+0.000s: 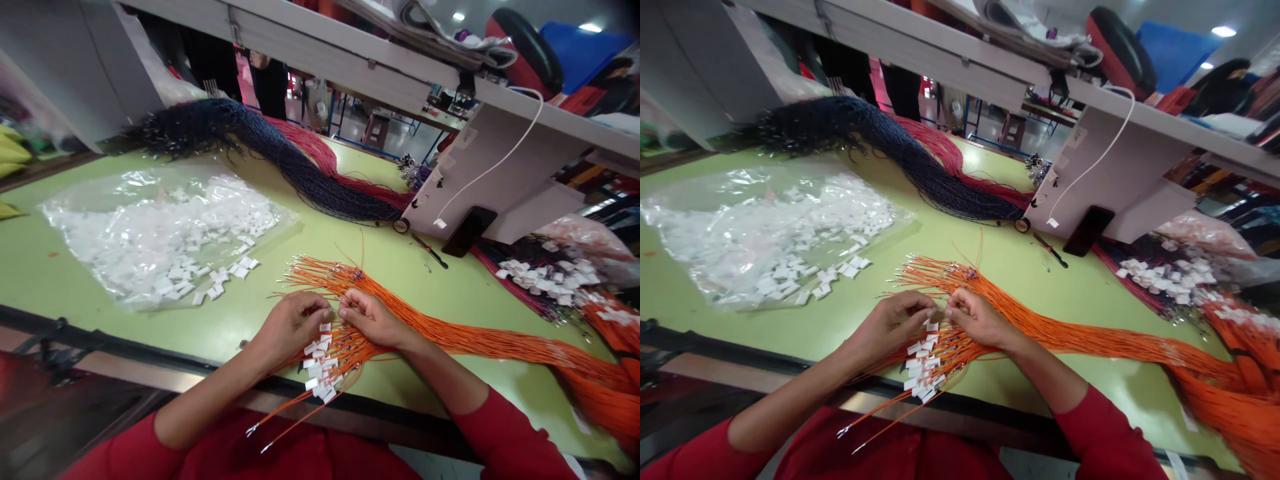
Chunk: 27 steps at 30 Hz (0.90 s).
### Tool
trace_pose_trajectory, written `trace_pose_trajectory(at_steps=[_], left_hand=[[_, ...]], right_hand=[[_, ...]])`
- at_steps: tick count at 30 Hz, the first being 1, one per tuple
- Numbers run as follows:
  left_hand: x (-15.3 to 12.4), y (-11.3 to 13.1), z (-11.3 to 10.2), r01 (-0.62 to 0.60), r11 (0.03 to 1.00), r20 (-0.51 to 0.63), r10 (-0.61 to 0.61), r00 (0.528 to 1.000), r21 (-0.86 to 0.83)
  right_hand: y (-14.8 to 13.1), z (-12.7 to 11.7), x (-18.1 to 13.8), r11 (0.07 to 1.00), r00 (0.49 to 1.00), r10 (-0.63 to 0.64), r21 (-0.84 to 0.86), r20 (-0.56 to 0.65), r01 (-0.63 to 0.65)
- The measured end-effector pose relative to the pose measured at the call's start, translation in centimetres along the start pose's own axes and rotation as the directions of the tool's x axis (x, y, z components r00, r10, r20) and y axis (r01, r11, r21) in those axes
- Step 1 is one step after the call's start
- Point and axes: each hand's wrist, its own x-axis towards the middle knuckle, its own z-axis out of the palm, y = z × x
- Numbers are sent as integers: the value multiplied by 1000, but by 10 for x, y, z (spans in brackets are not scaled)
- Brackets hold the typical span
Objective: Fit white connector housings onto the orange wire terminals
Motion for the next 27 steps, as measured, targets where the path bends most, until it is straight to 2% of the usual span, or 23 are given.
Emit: trace_pose_trajectory(at_steps=[3, 6, 10, 17, 20, 23, 27], left_hand=[[3, 0, 4, 113, 986, 14, -112, 994, -119], [0, -7, 6, 127, 977, 7, -128, 992, -172], [-4, -12, 5, 90, 985, 24, -87, 996, -148], [6, 0, 6, 87, 979, 5, -87, 996, -184], [8, 2, 7, 57, 989, -15, -60, 998, -139], [4, 0, 9, 56, 985, -19, -60, 998, -164], [-6, -1, 10, 63, 992, -2, -64, 998, -106]], right_hand=[[6, 3, 1, 995, 991, 52, 96, -120, -40], [13, 6, 2, 983, 978, 108, 165, -180, -79], [21, 7, 3, 983, 979, 114, 160, -166, -88], [18, 9, 2, 986, 990, 67, 161, -121, -48], [16, 9, 1, 980, 988, 84, 192, -132, -58], [15, 6, 1, 970, 979, 133, 222, -154, -97], [12, 3, 0, 986, 990, 112, 132, -90, -100]])
